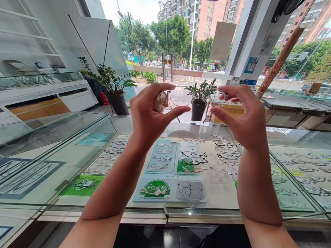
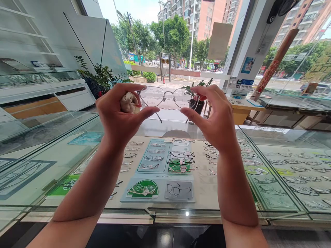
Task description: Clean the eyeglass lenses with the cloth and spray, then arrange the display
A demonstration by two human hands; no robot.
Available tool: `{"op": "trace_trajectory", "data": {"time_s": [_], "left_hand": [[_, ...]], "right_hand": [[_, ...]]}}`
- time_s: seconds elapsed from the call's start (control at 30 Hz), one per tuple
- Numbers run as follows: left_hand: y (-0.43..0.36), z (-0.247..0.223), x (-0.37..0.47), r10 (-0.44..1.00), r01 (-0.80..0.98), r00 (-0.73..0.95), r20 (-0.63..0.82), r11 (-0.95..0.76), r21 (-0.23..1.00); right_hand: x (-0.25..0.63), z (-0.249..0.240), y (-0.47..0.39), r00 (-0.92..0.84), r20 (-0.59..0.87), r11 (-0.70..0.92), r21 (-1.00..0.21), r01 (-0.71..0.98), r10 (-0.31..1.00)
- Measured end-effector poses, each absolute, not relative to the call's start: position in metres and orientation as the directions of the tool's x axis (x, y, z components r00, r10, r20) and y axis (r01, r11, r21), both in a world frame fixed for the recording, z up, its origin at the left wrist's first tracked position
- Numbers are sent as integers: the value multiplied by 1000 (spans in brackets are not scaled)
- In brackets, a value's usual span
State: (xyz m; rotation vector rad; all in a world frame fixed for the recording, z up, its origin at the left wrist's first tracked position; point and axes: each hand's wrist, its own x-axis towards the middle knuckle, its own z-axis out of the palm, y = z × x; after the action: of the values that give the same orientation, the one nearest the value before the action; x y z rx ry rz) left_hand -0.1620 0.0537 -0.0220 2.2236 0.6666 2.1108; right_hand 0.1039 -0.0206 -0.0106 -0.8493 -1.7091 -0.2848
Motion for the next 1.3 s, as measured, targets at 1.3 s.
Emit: {"op": "trace_trajectory", "data": {"time_s": [1.3], "left_hand": [[56,-28,-160,174,463,107,979,-880,106]], "right_hand": [[117,-18,-8,-61,812,586,-365,723,581]]}}
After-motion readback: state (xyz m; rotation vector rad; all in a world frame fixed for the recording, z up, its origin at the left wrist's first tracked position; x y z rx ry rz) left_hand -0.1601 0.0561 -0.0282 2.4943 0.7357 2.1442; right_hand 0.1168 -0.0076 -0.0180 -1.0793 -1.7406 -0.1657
